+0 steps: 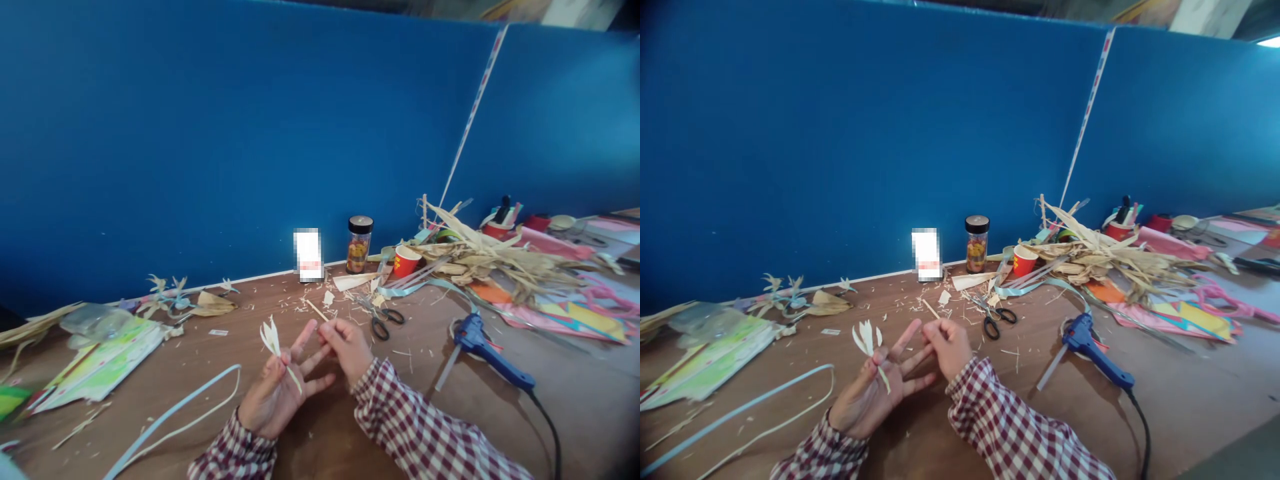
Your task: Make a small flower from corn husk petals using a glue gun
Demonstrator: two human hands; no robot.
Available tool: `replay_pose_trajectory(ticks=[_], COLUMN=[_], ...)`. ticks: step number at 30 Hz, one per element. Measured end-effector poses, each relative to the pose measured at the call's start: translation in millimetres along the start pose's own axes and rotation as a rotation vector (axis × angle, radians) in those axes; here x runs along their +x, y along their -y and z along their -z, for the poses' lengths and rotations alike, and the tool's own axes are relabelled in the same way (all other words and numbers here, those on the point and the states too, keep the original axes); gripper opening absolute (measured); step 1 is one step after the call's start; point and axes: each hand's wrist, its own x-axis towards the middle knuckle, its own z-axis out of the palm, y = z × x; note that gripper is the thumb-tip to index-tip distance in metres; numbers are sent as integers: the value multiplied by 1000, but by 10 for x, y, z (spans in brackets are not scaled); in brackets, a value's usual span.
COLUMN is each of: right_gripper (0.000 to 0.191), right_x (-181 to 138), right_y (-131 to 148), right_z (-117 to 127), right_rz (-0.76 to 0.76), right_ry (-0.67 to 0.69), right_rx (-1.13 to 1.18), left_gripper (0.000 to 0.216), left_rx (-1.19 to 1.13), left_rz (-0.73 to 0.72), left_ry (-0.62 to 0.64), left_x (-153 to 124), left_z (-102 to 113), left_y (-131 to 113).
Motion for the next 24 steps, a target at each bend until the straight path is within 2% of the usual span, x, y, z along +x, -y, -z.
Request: replay_pose_trajectory(ticks=[3,5,9,13,15,16,18,20,22,24], right_gripper=[19,21,27,40,40,34,24,34,25,15], right_x=[73,86,25,1,20,29,32,10,-30,-68], right_y=[213,412,851,1123,1108,1062,914,742,597,500], right_z=[142,275,565,778,815,814,779,719,653,593], right_rz=[-37,-7,144,292,319,324,325,321,213,88], right_ry=[-211,-258,-296,-359,-330,-279,-120,-6,75,127], right_rx=[250,326,438,378,167,-13,-477,-916,-1214,-1378], left_gripper=[21,19,9,5,6,6,7,7,9,11], left_rx=[24,39,18,-20,-18,-11,15,56,94,113], left_rz=[-5,-32,-118,-141,-137,-137,-140,-140,-139,-139], left_ry=[-4,-38,-127,-185,-212,-220,-226,-223,-224,-225], left_x=[1,19,96,171,189,193,193,189,186,182], left_z=[-11,14,165,356,410,422,425,412,397,387], left_y=[-30,-62,-127,-126,-103,-91,-72,-63,-61,-62])
